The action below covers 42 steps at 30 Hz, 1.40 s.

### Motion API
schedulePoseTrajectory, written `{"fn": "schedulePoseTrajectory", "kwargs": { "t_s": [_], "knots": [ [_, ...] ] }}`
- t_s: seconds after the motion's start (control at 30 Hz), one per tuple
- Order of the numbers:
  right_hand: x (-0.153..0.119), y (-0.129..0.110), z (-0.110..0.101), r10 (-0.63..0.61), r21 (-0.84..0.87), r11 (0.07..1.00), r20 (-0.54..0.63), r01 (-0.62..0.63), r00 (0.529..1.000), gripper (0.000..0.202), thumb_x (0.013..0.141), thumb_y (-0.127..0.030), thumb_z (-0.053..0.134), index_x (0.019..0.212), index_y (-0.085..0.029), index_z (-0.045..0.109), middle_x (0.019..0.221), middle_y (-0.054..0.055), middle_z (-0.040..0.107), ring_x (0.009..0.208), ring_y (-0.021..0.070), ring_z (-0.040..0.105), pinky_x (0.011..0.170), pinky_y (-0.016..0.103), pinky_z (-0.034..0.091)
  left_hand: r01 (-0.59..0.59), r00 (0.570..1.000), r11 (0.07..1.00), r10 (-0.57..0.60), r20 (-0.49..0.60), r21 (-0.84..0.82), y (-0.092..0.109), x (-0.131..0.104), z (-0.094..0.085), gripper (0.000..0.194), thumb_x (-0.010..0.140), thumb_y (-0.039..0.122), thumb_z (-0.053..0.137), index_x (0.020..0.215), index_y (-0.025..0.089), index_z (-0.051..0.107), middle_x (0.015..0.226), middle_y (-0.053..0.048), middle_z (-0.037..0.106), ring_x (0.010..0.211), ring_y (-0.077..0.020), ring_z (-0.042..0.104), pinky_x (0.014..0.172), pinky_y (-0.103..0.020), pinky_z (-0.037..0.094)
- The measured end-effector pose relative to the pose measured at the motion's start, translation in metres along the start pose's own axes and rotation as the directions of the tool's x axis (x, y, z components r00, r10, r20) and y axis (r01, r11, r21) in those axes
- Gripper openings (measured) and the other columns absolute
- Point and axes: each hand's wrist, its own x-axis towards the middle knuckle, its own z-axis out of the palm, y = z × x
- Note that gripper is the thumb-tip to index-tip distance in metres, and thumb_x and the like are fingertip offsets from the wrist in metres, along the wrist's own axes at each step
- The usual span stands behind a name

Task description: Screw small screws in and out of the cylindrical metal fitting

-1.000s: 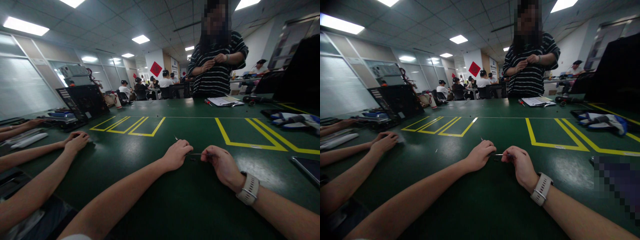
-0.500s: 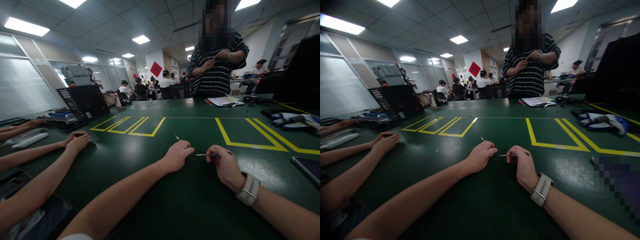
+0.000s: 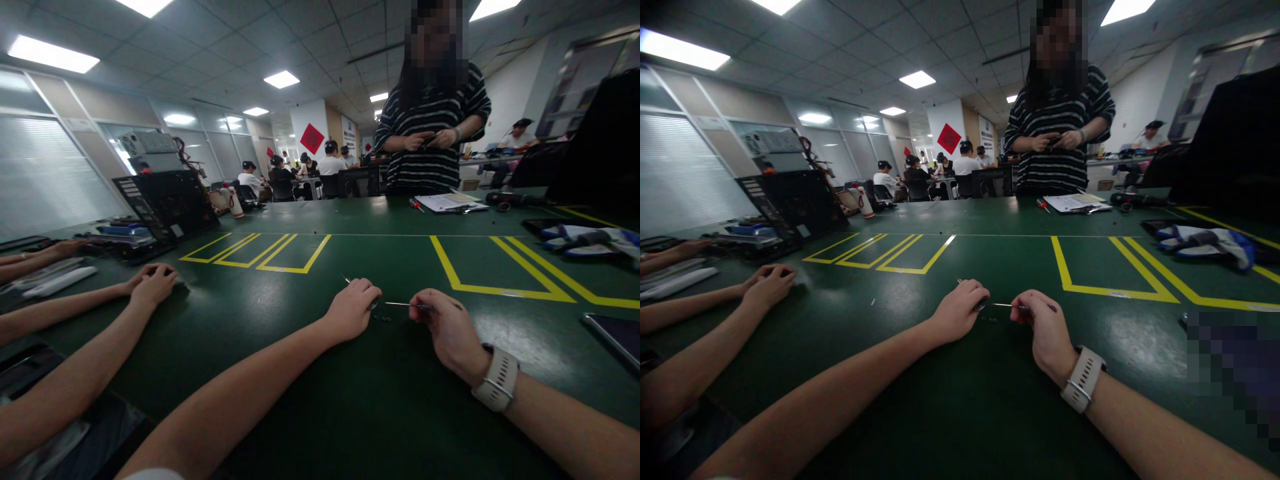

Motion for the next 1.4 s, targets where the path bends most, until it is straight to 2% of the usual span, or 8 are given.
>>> {"fn": "schedulePoseTrajectory", "kwargs": {
  "t_s": [0.2,0.4,0.67,0.93,1.03,1.13,1.3,1.4],
  "knots": [
    [0.000,0.000,0.002,-0.023,-0.017,1.000,-0.056,0.022,0.998,0.016,0.069,-0.031,0.057,0.058,-0.020,0.061,0.057,0.002,0.057,0.058,0.0163,0.051,0.057,0.031,0.038,0.081,0.993,0.995,-0.086,-0.076,-0.066,-0.001,0.000,0.003,0.017,0.083,0.018,0.050,0.099,0.018,0.048,0.103,-0.005,0.053,0.093,-0.0168,0.050,0.079,-0.031,0.045],
    [0.005,0.008,0.000,-0.032,-0.125,0.992,-0.129,0.016,0.991,0.018,0.065,-0.033,0.068,0.079,-0.022,0.064,0.083,0.003,0.061,0.076,0.0199,0.054,0.063,0.032,0.042,0.154,0.984,0.988,-0.155,-0.090,-0.017,0.001,-0.001,0.003,0.015,0.084,0.027,0.049,0.097,0.019,0.048,0.096,-0.004,0.055,0.086,-0.0169,0.051,0.071,-0.030,0.046],
    [0.006,0.015,0.000,-0.028,-0.237,0.971,0.015,0.031,0.999,0.025,0.076,-0.040,0.060,0.090,-0.020,0.063,0.088,0.005,0.066,0.085,0.0213,0.060,0.075,0.036,0.045,0.125,0.983,0.992,-0.121,-0.141,0.019,0.003,-0.001,0.004,0.020,0.083,0.037,0.049,0.089,0.018,0.049,0.089,-0.004,0.055,0.082,-0.0179,0.051,0.068,-0.030,0.044],
    [0.003,0.013,0.002,-0.071,-0.408,0.903,0.167,0.135,0.983,0.012,0.072,-0.029,0.062,0.082,-0.022,0.062,0.093,0.004,0.066,0.090,0.0223,0.059,0.084,0.041,0.041,0.273,0.913,0.953,-0.300,-0.274,-0.135,-0.011,0.004,0.010,0.024,0.084,0.041,0.048,0.089,0.017,0.050,0.083,-0.003,0.056,0.077,-0.0164,0.052,0.068,-0.030,0.044],
    [-0.003,0.014,0.008,-0.081,-0.528,0.812,0.319,0.248,0.944,0.017,0.075,-0.028,0.059,0.091,-0.023,0.059,0.105,0.006,0.064,0.098,0.0249,0.059,0.085,0.043,0.042,0.302,0.886,0.934,-0.349,-0.306,-0.191,-0.015,0.005,0.012,0.023,0.086,0.039,0.044,0.089,0.017,0.051,0.084,-0.003,0.057,0.079,-0.0162,0.054,0.072,-0.030,0.045],
    [-0.010,0.015,0.012,-0.032,-0.623,0.693,0.477,0.364,0.878,0.023,0.077,-0.032,0.057,0.099,-0.025,0.056,0.116,0.009,0.060,0.105,0.0287,0.056,0.086,0.047,0.042,0.325,0.861,0.918,-0.387,-0.331,-0.229,-0.017,0.005,0.013,0.020,0.088,0.034,0.041,0.087,0.017,0.052,0.084,-0.003,0.057,0.082,-0.0162,0.054,0.075,-0.031,0.045],
    [-0.018,0.013,0.014,-0.033,-0.578,0.613,0.663,0.538,0.748,0.027,0.077,-0.043,0.059,0.096,-0.025,0.059,0.121,0.007,0.059,0.125,0.0285,0.042,0.106,0.050,0.024,0.358,0.834,0.898,-0.431,-0.345,-0.257,-0.021,0.008,0.014,0.018,0.088,0.029,0.041,0.089,0.016,0.053,0.086,-0.004,0.058,0.085,-0.0170,0.054,0.078,-0.032,0.045],
    [-0.020,0.011,0.014,-0.008,-0.578,0.564,0.710,0.590,0.704,0.035,0.078,-0.050,0.056,0.099,-0.022,0.059,0.126,0.010,0.057,0.129,0.0282,0.036,0.108,0.048,0.021,0.368,0.838,0.894,-0.438,-0.327,-0.254,-0.022,0.008,0.015,0.017,0.088,0.028,0.041,0.089,0.016,0.053,0.087,-0.005,0.058,0.086,-0.0172,0.054,0.079,-0.032,0.045]
  ]
}}
